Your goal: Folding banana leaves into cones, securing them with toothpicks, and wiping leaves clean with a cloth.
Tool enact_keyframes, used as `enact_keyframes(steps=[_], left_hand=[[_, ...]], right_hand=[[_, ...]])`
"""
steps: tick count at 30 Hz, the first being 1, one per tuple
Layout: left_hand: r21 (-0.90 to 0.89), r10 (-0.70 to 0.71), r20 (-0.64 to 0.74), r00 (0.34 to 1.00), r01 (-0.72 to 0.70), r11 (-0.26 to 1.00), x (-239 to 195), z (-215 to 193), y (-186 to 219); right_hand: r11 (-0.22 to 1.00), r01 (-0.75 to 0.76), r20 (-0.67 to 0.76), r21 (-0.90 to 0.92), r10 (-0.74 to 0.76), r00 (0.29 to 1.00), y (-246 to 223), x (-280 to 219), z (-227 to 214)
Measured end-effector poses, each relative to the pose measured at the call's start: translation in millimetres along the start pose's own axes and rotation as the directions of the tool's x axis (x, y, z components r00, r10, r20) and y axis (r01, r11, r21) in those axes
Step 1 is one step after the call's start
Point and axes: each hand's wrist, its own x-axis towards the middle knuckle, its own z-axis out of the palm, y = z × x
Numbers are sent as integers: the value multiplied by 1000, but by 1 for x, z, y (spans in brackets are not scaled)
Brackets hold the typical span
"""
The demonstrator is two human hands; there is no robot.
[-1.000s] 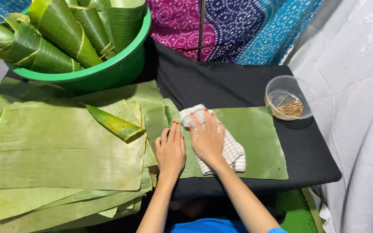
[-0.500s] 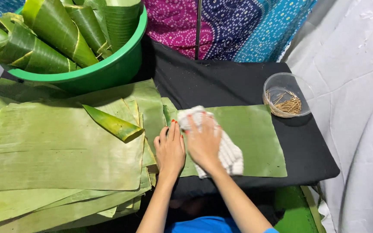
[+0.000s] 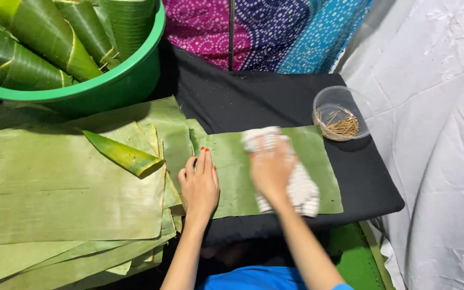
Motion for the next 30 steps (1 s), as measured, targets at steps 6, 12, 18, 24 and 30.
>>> enact_keyframes(steps=[6,12,18,24,30], left_hand=[[71,44,-88,995,-37,997,-2,8,-5],[43,24,-71,997,-21,999,-2,0,-2],[25,14,-60,998,-12,1000,-2,1,-1],[43,21,-62,998,-18,999,-4,12,-5],[26,15,-49,999,-14,1000,-2,0,-2]], right_hand=[[954,270,73,130,-281,957,-51,-10,2],[1000,-20,1,2,20,1000,39,21,-22],[993,-114,-55,-44,111,992,61,12,-11],[968,209,69,140,-220,973,-59,-16,-12],[988,134,56,71,-138,989,-15,-3,-31]])
